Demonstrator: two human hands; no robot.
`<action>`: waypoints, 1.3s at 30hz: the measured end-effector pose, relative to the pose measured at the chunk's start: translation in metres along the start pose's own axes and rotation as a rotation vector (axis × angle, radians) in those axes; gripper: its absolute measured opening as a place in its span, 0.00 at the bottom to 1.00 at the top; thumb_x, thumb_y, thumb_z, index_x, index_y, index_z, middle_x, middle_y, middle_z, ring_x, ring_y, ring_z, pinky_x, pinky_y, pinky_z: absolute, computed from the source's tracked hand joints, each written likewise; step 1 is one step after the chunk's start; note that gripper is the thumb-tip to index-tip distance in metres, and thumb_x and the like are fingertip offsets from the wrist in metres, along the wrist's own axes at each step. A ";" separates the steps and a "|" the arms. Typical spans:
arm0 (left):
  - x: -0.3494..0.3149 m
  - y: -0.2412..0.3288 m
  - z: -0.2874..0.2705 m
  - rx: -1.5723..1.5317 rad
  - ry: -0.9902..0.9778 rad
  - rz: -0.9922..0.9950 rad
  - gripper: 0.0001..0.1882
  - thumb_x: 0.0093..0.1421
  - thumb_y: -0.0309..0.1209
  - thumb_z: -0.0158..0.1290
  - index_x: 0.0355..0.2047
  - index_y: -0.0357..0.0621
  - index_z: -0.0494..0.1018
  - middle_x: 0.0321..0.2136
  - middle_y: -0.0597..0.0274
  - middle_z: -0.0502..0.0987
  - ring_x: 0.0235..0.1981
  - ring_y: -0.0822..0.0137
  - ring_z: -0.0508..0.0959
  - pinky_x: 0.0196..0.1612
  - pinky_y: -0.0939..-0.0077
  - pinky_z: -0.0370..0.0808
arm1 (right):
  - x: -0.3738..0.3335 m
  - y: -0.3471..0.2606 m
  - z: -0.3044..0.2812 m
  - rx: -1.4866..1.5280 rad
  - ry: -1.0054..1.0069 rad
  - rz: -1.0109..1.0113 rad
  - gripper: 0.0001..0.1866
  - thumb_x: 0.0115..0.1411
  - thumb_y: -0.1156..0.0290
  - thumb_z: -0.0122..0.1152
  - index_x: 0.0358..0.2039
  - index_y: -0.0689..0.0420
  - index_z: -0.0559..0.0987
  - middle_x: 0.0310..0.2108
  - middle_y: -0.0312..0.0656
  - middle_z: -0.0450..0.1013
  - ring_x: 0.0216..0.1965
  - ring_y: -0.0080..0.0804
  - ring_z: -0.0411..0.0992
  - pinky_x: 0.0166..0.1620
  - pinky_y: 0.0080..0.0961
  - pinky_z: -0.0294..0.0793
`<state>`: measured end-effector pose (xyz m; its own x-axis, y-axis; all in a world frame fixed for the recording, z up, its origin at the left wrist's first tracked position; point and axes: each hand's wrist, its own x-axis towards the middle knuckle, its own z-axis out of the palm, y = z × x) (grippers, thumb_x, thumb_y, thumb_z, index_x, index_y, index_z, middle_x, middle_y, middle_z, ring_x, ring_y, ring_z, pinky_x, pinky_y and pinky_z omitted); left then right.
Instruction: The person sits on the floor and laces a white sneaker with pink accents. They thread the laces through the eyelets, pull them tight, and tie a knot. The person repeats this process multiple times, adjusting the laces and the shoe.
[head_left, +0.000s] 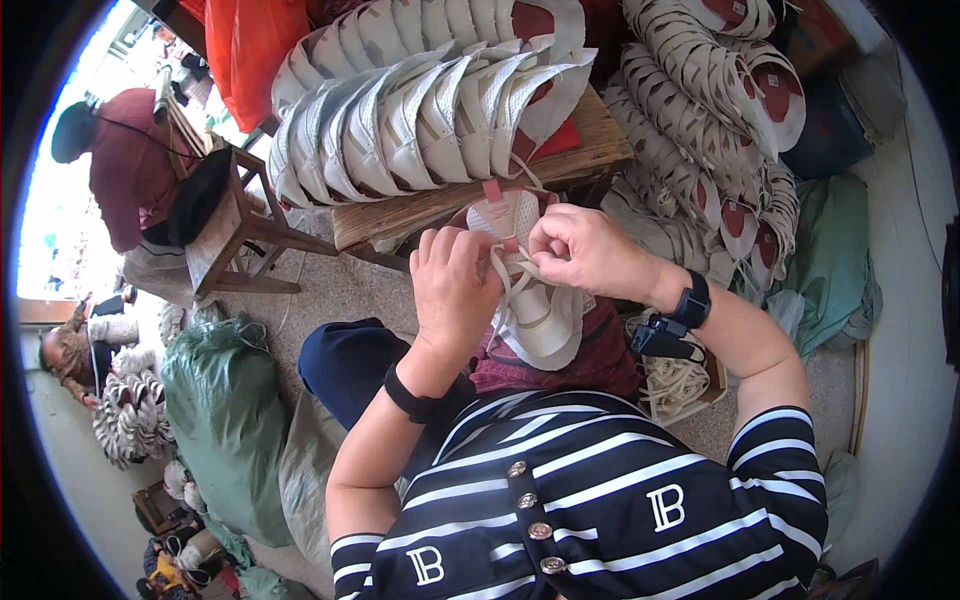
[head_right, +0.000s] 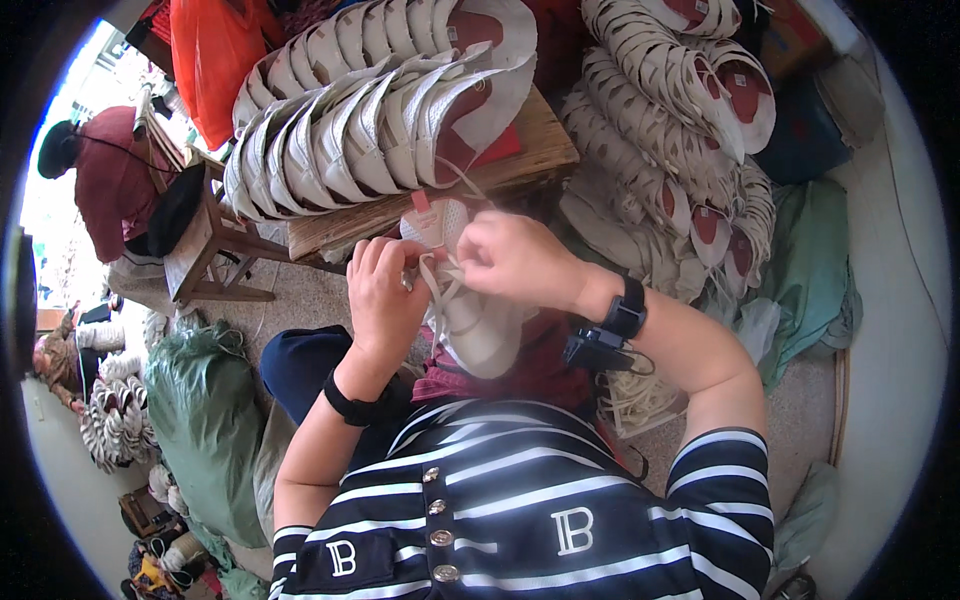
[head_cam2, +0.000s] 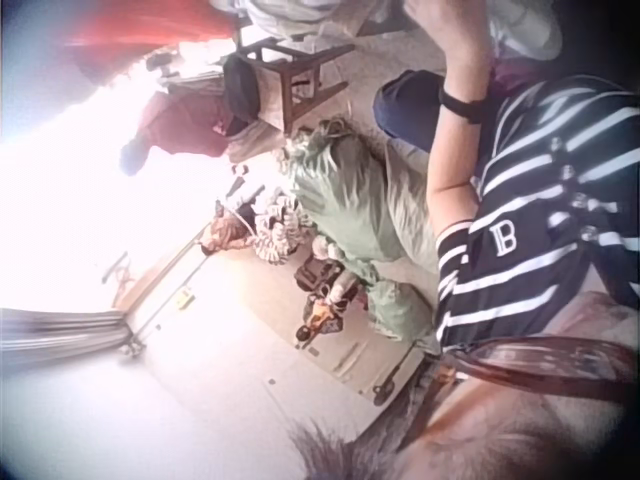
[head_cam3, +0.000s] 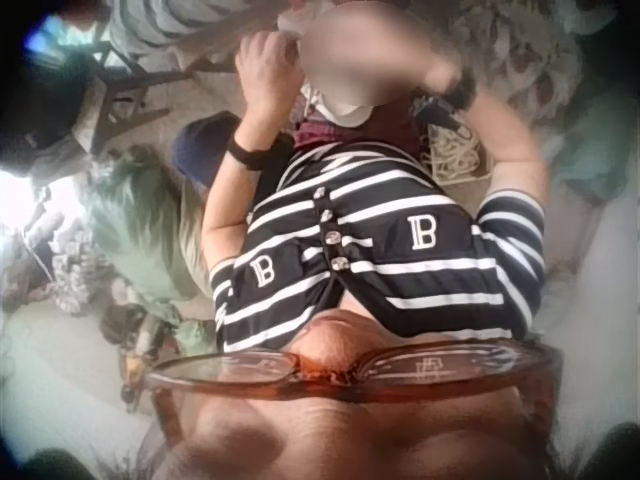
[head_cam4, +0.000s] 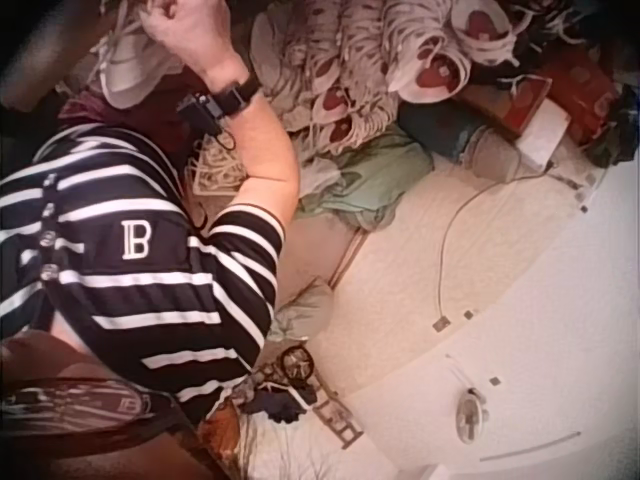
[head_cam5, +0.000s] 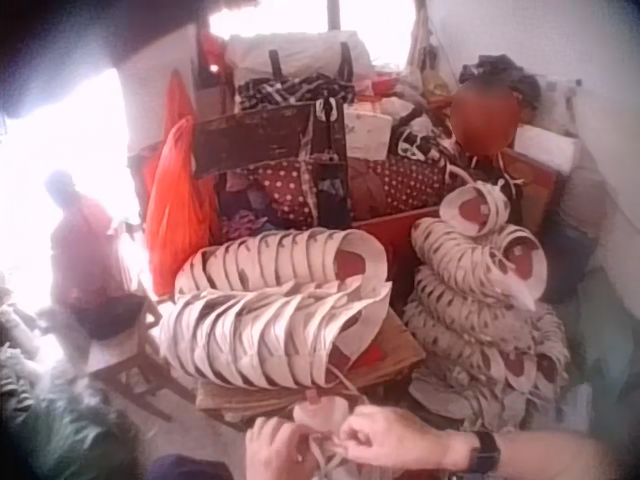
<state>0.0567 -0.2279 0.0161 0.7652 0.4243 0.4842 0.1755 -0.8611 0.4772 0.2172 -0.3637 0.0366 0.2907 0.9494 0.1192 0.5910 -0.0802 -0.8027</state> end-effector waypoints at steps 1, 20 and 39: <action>0.000 -0.001 0.003 -0.021 0.017 -0.015 0.13 0.44 0.20 0.58 0.32 0.47 0.73 0.28 0.62 0.71 0.34 0.55 0.71 0.38 0.59 0.67 | 0.001 0.001 -0.001 0.009 -0.014 -0.007 0.05 0.54 0.72 0.64 0.29 0.60 0.78 0.27 0.40 0.69 0.25 0.27 0.67 0.31 0.25 0.69; 0.003 -0.002 0.000 -0.313 -0.111 -0.216 0.10 0.51 0.26 0.62 0.36 0.47 0.82 0.28 0.62 0.71 0.36 0.60 0.67 0.42 0.69 0.67 | 0.007 -0.002 0.002 -0.268 0.142 -0.260 0.05 0.55 0.76 0.63 0.31 0.57 0.75 0.29 0.43 0.67 0.29 0.42 0.73 0.32 0.35 0.72; -0.013 -0.105 -0.063 -1.291 0.598 -0.920 0.22 0.69 0.30 0.47 0.61 0.36 0.60 0.54 0.49 0.73 0.40 0.68 0.74 0.43 0.77 0.73 | -0.008 0.011 -0.038 -0.090 0.242 0.030 0.10 0.60 0.71 0.65 0.41 0.60 0.77 0.34 0.35 0.68 0.31 0.19 0.68 0.35 0.18 0.69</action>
<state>-0.0108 -0.1258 0.0058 0.3281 0.9164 -0.2292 -0.4177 0.3584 0.8349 0.2494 -0.3839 0.0490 0.4743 0.8469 0.2405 0.6404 -0.1445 -0.7543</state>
